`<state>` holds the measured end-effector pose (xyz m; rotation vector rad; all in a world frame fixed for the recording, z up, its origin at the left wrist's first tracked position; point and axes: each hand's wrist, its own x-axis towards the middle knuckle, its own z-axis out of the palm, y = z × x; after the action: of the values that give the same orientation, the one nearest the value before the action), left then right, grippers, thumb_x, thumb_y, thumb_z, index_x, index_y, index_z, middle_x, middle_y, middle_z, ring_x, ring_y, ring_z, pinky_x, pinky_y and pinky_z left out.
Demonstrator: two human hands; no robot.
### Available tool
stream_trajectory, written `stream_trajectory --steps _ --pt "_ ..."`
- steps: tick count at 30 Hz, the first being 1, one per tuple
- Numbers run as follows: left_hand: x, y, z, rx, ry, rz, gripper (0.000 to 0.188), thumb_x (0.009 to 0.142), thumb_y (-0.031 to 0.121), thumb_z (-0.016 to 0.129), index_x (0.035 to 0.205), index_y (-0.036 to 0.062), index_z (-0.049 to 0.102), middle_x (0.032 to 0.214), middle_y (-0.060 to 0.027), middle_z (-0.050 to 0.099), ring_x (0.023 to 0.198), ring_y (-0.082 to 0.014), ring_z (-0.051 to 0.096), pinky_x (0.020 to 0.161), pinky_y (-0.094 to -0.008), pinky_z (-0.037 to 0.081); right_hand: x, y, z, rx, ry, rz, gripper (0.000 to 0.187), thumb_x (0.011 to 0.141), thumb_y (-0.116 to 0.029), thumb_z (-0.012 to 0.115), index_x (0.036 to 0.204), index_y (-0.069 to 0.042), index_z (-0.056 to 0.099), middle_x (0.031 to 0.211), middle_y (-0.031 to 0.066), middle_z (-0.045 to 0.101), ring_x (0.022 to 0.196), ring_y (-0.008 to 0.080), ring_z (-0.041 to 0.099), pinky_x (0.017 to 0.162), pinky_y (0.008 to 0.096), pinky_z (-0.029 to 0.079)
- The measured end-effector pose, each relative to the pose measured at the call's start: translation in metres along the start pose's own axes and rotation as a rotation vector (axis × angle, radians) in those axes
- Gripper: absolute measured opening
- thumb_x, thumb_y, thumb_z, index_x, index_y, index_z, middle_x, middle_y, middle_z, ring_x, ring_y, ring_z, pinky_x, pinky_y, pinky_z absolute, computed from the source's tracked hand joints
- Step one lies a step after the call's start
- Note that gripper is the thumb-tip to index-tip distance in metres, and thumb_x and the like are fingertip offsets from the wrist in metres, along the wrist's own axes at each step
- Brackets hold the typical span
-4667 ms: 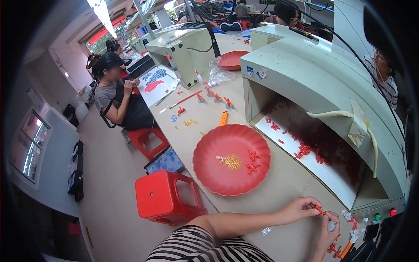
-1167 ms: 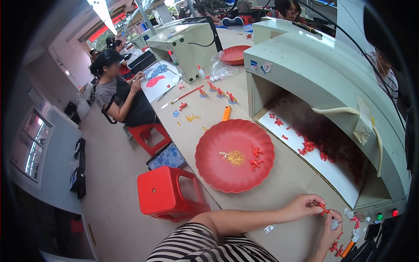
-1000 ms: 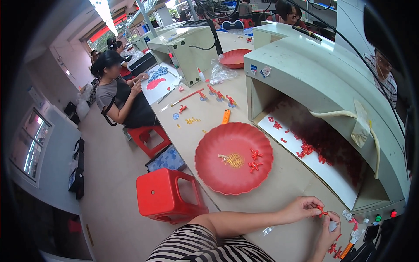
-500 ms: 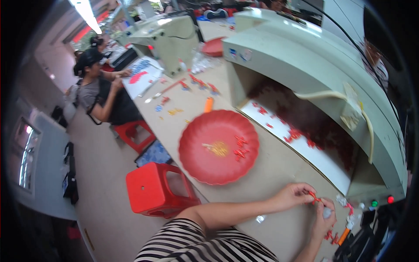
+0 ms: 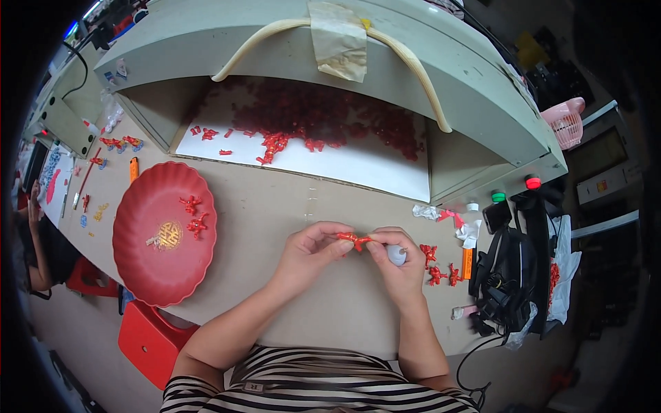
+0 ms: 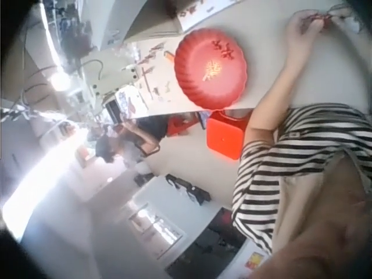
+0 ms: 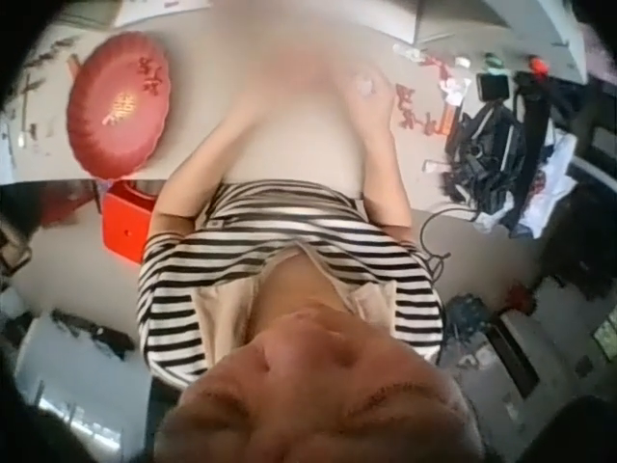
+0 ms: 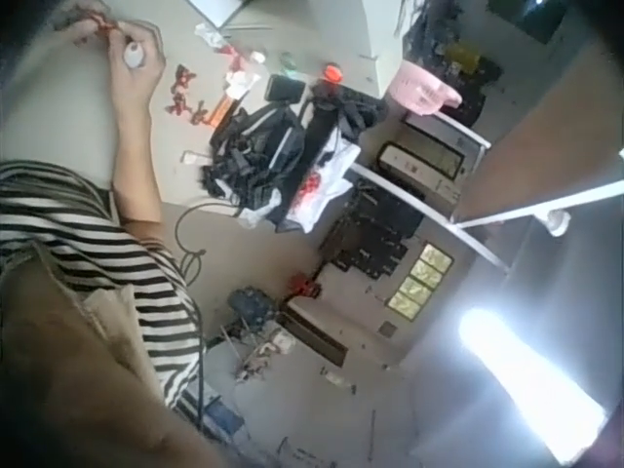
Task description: The person applies glue from a glue bottle to small red plastic components and then assembles them by hand.
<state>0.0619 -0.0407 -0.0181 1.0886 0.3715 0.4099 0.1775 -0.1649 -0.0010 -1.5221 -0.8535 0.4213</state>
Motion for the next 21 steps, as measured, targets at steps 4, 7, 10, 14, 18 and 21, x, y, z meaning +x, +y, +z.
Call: stream_trajectory --steps 4,7,10,14,18,21 --pt "-0.0014 0.0006 0.0014 0.012 0.023 -0.001 0.02 0.082 0.008 0.061 0.101 0.003 0.058 0.089 -0.0023 0.061 0.076 -0.007 0.054 0.068 -0.0212 0.045 -0.0003 -0.0009 -0.0002 0.01 -0.006 0.016 0.011 0.076 0.002 0.063 0.087 0.0 0.061 0.087 0.0071 0.059 0.076 0.0123 0.056 0.067 0.022 0.045" --pt "-0.0011 0.0017 0.001 0.016 0.01 -0.029 0.022 0.082 0.007 0.06 0.103 0.0021 0.056 0.091 -0.0034 0.059 0.079 -0.0087 0.054 0.069 -0.0234 0.046 -0.0002 0.0 -0.0003 0.008 -0.001 0.0 0.012 0.076 0.002 0.063 0.088 0.0 0.061 0.087 0.007 0.059 0.077 0.0121 0.056 0.067 0.0218 0.045" --pt "-0.0011 0.0012 0.0003 0.024 0.016 -0.029 0.022 0.082 0.007 0.06 0.103 0.0022 0.056 0.091 -0.0032 0.059 0.079 -0.0087 0.054 0.068 -0.0234 0.046 -0.0001 0.0002 0.0001 0.031 -0.003 0.016 0.012 0.076 0.002 0.063 0.088 0.0 0.062 0.088 0.0068 0.059 0.076 0.0119 0.056 0.066 0.0215 0.045" --pt "-0.0011 0.0024 0.0002 0.025 0.014 -0.023 0.021 0.082 0.007 0.06 0.102 0.0023 0.057 0.091 -0.0029 0.059 0.079 -0.0084 0.054 0.068 -0.0232 0.046 0.0006 0.0008 0.0008 0.003 -0.001 -0.005 0.012 0.076 0.002 0.063 0.088 0.0 0.062 0.088 0.0067 0.059 0.076 0.0115 0.055 0.065 0.0214 0.045" --pt "-0.0008 0.0021 -0.0001 0.035 0.014 -0.025 0.02 0.082 0.007 0.06 0.102 0.0026 0.057 0.09 -0.0025 0.059 0.079 -0.0079 0.054 0.068 -0.0229 0.046 0.0009 0.0005 0.0009 -0.004 -0.001 -0.009 0.012 0.076 0.002 0.063 0.088 0.0 0.061 0.087 0.0066 0.058 0.076 0.0113 0.055 0.065 0.0215 0.045" --pt "-0.0008 0.0031 0.0004 0.037 0.016 -0.023 0.02 0.082 0.007 0.059 0.102 0.0028 0.057 0.09 -0.0023 0.059 0.079 -0.0078 0.054 0.068 -0.0228 0.046 0.0005 0.0017 0.0008 0.018 0.001 -0.005 0.012 0.076 0.003 0.063 0.088 0.0 0.061 0.087 0.0066 0.058 0.076 0.0113 0.055 0.065 0.0214 0.045"
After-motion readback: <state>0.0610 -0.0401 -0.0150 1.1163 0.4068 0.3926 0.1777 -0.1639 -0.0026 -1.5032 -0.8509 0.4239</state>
